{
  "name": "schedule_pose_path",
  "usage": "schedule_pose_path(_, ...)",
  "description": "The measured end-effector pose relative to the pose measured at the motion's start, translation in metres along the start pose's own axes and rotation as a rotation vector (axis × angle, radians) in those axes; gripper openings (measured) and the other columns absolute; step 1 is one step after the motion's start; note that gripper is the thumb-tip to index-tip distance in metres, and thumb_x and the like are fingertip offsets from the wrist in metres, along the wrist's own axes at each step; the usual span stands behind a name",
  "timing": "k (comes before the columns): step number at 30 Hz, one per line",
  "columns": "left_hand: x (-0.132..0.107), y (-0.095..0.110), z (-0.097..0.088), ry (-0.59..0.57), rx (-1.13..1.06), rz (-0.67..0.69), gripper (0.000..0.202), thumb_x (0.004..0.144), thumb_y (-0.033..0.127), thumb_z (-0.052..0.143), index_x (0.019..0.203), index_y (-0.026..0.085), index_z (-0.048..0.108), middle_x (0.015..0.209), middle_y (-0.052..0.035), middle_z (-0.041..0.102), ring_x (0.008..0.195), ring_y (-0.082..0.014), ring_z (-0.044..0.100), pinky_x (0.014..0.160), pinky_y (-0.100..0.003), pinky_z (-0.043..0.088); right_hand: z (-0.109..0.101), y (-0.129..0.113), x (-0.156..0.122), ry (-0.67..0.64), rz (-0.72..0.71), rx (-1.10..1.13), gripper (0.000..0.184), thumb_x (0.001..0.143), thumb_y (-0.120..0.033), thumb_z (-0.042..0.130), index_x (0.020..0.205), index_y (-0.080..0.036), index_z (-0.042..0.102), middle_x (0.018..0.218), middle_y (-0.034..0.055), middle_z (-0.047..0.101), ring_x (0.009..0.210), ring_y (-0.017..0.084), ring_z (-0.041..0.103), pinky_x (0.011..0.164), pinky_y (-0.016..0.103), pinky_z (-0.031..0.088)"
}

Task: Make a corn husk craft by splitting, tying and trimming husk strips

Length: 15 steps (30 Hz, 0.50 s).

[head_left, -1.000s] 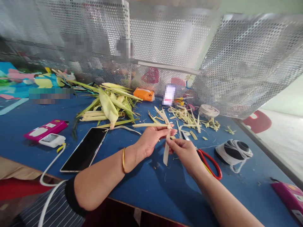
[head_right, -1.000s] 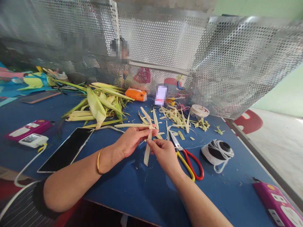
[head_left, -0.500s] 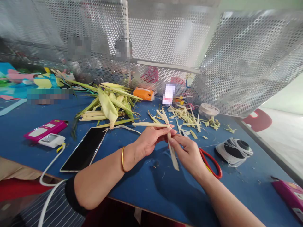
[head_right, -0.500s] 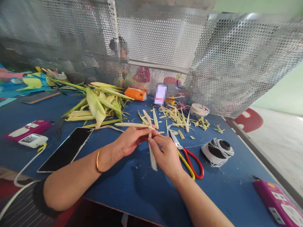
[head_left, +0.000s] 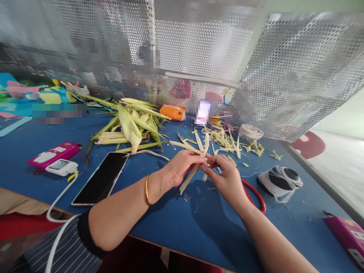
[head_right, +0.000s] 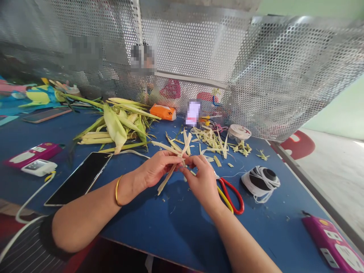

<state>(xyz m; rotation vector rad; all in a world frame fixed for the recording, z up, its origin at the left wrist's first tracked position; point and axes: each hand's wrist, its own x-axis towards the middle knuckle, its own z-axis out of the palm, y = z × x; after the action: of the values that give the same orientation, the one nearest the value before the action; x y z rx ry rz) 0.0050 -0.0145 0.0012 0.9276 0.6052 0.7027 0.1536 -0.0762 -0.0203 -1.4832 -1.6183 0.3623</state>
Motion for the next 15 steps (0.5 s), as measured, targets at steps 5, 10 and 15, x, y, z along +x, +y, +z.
schedule_pose_path(5,-0.001,0.0001,0.0017,0.042,0.056,0.033,0.015,0.065,0.014,0.076,0.08,0.011,0.074,0.066,-0.0012,0.065,0.059,-0.0074,0.052,0.065,-0.023,0.041,0.0007,-0.0017,0.0,-0.047,0.137,0.212,0.02,0.089,-0.039,0.055,0.078,-0.023,0.053,0.069,-0.0009,0.057,0.063,0.016,0.054,0.061,0.028,0.041)
schedule_pose_path(10,0.0007,-0.0041,0.0016,0.091,0.129,0.084,0.016,0.067,0.021,0.078,0.078,0.01,0.073,0.067,-0.0018,0.065,0.059,-0.0073,0.052,0.063,-0.023,0.041,-0.0003,-0.0038,-0.0019,-0.083,0.109,0.073,0.03,0.094,-0.042,0.045,0.074,-0.021,0.054,0.061,-0.0036,0.05,0.056,0.013,0.044,0.055,0.026,0.033)
schedule_pose_path(15,0.0021,-0.0039,0.003,0.107,0.173,0.088,0.015,0.073,0.023,0.074,0.068,0.01,0.07,0.062,-0.0024,0.064,0.052,-0.0069,0.052,0.057,-0.023,0.041,-0.0066,-0.0079,-0.0035,-0.017,0.047,-0.099,0.03,0.094,-0.034,0.044,0.072,-0.02,0.059,0.063,-0.0017,0.058,0.059,0.013,0.048,0.057,0.024,0.033)
